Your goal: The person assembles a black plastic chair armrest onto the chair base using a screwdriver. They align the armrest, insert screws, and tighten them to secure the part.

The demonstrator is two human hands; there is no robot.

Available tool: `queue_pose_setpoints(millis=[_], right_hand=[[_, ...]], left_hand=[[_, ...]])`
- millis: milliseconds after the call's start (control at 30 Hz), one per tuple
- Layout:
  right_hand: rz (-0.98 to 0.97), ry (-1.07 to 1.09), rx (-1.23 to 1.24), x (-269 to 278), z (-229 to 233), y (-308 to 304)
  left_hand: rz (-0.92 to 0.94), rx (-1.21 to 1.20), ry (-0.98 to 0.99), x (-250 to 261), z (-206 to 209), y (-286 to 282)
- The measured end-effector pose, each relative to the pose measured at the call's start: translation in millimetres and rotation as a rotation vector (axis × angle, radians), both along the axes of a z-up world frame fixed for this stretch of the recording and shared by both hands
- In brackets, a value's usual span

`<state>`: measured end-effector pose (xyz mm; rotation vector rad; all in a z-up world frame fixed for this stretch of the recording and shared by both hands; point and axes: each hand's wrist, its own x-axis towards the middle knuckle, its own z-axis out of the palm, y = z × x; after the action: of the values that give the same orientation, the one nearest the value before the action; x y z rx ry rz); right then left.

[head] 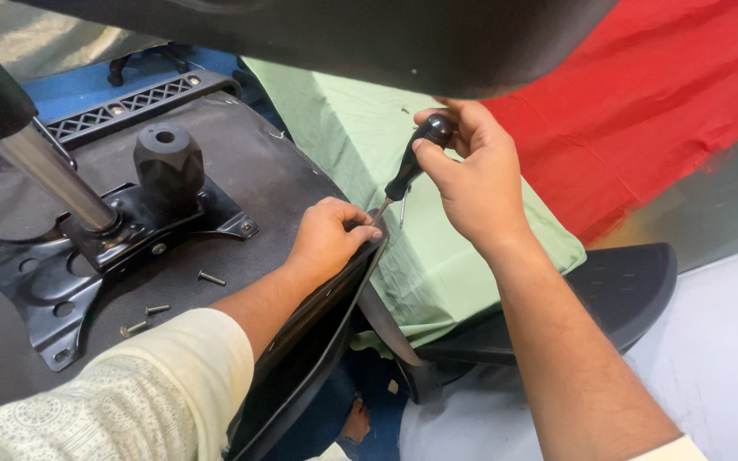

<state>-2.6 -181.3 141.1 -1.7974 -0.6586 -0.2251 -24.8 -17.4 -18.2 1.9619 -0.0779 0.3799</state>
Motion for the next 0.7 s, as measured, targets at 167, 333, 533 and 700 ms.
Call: queue_pose_setpoints(millis=[167, 333, 533, 700], right_hand=[[-0.009, 0.129, 0.006, 1.2, -6.5, 4.5], [-0.215, -0.14, -0.198, -2.2, -8.1, 10.6], [-0.125, -0.141, -0.178, 0.9, -5.8, 3.2], [-0.065, -0.014, -0.012, -3.8, -8.1, 0.1]], left_hand=[[-0.098, -0.103, -0.036, 0.2, -5.5, 0.3], [-0.115, -0.086, -0.002, 6.3, -13.5, 2.5], [-0.125, -0.165, 0.111, 9.0, -14.0, 3.4], [-0.127, -0.181, 0.062, 7.8, -13.6, 2.7]])
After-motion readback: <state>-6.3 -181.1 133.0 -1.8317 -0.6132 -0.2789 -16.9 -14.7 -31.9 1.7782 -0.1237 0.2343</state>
